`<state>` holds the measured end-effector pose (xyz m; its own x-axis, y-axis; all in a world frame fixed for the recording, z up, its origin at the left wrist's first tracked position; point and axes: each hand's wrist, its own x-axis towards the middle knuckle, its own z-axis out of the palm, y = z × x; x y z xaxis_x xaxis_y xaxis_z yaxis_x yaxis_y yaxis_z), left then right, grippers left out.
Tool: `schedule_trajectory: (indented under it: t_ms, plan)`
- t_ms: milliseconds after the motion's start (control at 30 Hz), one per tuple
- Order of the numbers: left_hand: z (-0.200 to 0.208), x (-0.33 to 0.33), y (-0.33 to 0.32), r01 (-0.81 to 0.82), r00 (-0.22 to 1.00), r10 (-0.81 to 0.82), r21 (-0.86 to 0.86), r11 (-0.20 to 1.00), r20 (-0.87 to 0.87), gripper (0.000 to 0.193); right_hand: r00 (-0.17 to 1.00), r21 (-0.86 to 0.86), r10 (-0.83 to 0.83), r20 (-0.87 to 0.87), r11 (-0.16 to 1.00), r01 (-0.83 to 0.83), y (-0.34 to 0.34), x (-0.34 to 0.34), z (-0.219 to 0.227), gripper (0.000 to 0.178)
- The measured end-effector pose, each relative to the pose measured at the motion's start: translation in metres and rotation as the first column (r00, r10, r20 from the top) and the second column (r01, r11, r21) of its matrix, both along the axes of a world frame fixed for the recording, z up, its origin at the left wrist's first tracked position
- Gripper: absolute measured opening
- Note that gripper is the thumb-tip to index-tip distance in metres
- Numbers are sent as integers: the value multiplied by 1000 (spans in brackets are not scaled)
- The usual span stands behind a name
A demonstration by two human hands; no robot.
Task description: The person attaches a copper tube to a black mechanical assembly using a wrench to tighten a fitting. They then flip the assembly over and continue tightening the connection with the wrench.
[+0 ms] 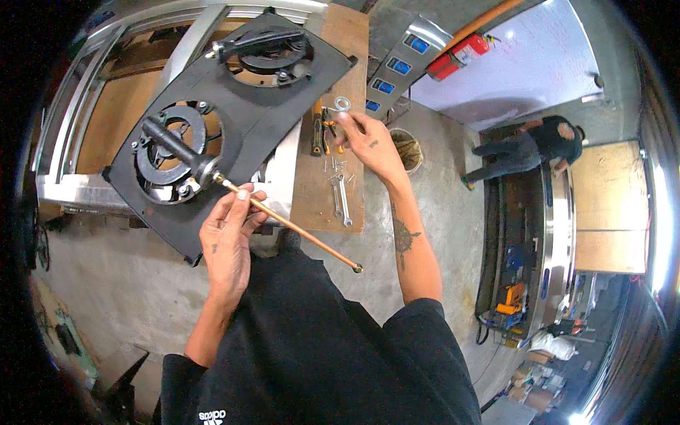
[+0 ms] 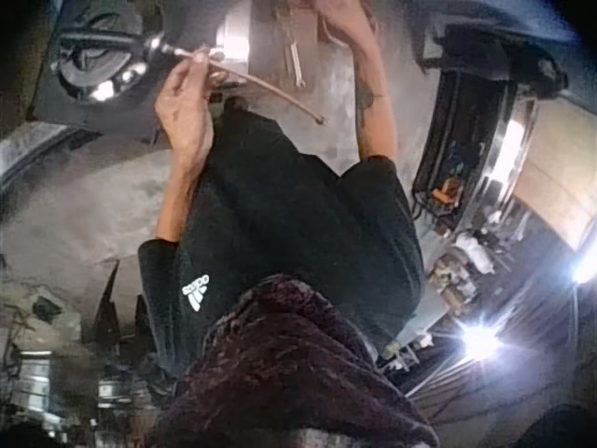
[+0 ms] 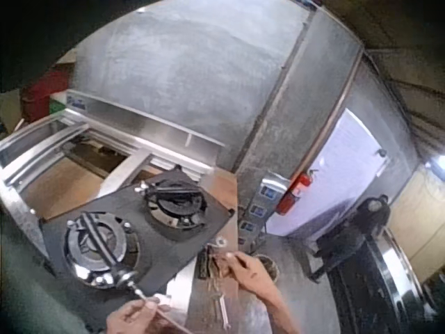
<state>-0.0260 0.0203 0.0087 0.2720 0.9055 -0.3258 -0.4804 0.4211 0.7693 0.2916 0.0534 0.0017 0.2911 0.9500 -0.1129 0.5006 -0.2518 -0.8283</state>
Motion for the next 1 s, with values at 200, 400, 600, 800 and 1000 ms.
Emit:
schedule_trajectory:
  t_ms: [200,400,600,800,1000]
  plan:
    - [6,-3,-14,82,983,-84,-18,996,-166,48,946,-187,-84,312,971,148,-82,50,-205,26]
    - [-1,-19,-42,200,913,-238,-143,969,-332,47,804,-183,-104,586,949,256,-112,-7,-282,21]
    - [-36,2,-54,411,779,-455,-196,890,-431,44,720,-279,17,693,928,247,-89,-22,-298,22]
    - [-64,20,-56,531,647,-518,-157,833,-559,45,722,-243,-28,692,932,269,-75,-15,-302,24]
    - [-111,56,-52,665,493,-406,32,746,-770,46,913,-411,-148,-381,911,-24,-100,13,-220,23]
